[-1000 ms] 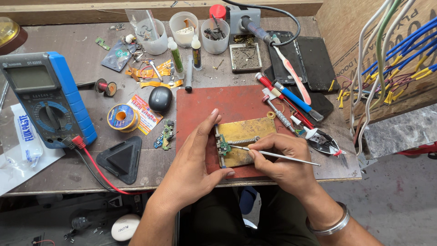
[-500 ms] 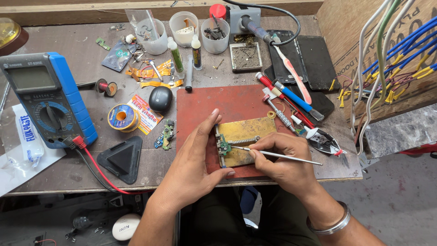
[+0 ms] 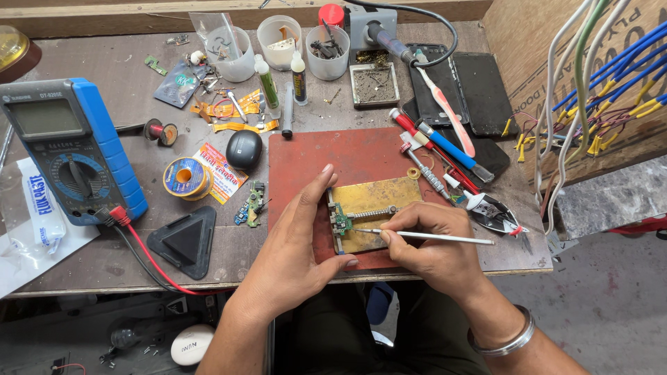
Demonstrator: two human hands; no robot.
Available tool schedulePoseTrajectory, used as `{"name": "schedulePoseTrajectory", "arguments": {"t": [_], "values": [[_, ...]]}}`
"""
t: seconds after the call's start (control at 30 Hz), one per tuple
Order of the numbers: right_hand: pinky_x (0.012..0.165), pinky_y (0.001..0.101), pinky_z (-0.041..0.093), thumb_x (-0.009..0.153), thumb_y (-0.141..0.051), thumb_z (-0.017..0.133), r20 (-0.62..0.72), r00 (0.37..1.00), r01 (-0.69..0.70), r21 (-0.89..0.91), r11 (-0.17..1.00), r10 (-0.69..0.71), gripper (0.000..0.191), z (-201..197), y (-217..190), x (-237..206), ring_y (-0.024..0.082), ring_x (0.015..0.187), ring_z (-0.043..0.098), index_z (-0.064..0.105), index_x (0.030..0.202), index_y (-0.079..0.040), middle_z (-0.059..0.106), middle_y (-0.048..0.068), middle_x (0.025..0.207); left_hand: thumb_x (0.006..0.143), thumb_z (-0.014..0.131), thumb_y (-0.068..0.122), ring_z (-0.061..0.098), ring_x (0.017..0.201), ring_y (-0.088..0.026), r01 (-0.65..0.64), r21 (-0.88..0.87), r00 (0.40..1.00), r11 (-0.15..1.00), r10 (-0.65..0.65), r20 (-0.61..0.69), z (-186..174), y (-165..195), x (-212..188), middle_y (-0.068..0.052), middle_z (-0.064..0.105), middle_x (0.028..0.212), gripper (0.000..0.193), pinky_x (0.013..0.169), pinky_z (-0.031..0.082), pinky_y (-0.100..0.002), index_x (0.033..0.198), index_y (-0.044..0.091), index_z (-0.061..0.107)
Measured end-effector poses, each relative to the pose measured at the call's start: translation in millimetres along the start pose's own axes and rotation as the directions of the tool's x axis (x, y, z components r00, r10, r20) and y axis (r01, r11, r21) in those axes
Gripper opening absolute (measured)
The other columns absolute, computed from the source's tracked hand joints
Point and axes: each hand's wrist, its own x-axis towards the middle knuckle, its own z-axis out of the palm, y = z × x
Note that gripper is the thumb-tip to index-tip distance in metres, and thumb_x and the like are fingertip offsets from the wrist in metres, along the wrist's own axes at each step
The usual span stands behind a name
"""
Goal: The person uses a hot air gun and tweezers to remove a small component from a circuit board. They then apply a paste from a tube onto the board and continue to adjust the component with tweezers.
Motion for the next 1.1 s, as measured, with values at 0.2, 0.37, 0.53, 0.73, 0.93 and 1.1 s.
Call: {"name": "schedulePoseTrajectory", "arguments": {"t": [0.2,0.37,0.53,0.73,0.93,1.1], "values": [[0.06,0.0235,0.055,0.081,-0.009,0.08,-0.036,0.999,-0.025,-0.016,1.0,0.025,0.009,0.7,-1.6,0.3,0.008,0.067,0.07,0.078,0.087,-0.002,0.077,0.005,0.078,0.064,0.092,0.007,0.048,0.142,-0.034,0.003,0.004,1.0,1.0,-0.003,0.002,-0.1,0.1,-0.1,-0.017,0.047,0.154,0.117,0.117,0.039,-0.043,0.159,0.012,0.022],[0.065,0.0231,0.056,0.083,-0.009,0.08,-0.01,0.998,0.058,-0.02,0.998,-0.058,0.01,1.2,-3.9,0.6,0.008,0.073,0.071,0.077,0.088,-0.001,0.077,0.005,0.083,0.064,0.092,0.007,0.048,0.142,-0.033,0.013,0.0,1.0,1.0,-0.013,0.003,-1.0,1.0,-0.7,-0.017,0.048,0.154,0.117,0.117,0.039,-0.042,0.159,0.013,0.023],[0.06,0.0229,0.055,0.081,-0.009,0.081,-0.025,1.0,0.001,-0.042,0.999,-0.002,0.01,2.5,-5.3,1.9,0.008,0.068,0.069,0.078,0.087,-0.001,0.077,0.004,0.08,0.063,0.092,0.008,0.048,0.142,-0.034,0.004,0.018,1.0,1.0,-0.004,0.003,-1.6,0.8,-0.7,-0.017,0.047,0.154,0.118,0.116,0.039,-0.043,0.159,0.013,0.022],[0.061,0.0227,0.055,0.082,-0.009,0.08,-0.017,1.0,0.002,-0.03,1.0,-0.002,0.01,2.3,-7.1,2.9,0.008,0.068,0.07,0.077,0.087,-0.001,0.077,0.004,0.08,0.064,0.092,0.008,0.048,0.142,-0.033,0.008,0.009,1.0,1.0,-0.008,0.004,-1.7,0.5,-1.0,-0.016,0.048,0.154,0.118,0.116,0.04,-0.042,0.159,0.013,0.022],[0.062,0.0228,0.055,0.082,-0.009,0.079,0.0,1.0,0.007,-0.02,1.0,-0.007,0.011,1.2,-7.0,2.3,0.008,0.07,0.071,0.077,0.088,-0.001,0.077,0.004,0.081,0.065,0.092,0.006,0.048,0.142,-0.034,0.014,0.003,1.0,1.0,-0.014,0.006,-1.2,0.6,-1.3,-0.017,0.047,0.154,0.117,0.116,0.04,-0.042,0.159,0.013,0.022],[0.061,0.0231,0.055,0.082,-0.01,0.08,-0.006,1.0,-0.025,-0.024,0.999,0.025,0.011,2.5,-6.3,1.8,0.008,0.068,0.069,0.078,0.088,-0.001,0.077,0.004,0.08,0.064,0.091,0.006,0.049,0.142,-0.033,0.019,-0.003,1.0,1.0,-0.019,0.006,-1.3,0.4,-1.6,-0.016,0.048,0.154,0.117,0.116,0.041,-0.042,0.159,0.013,0.023]]}}
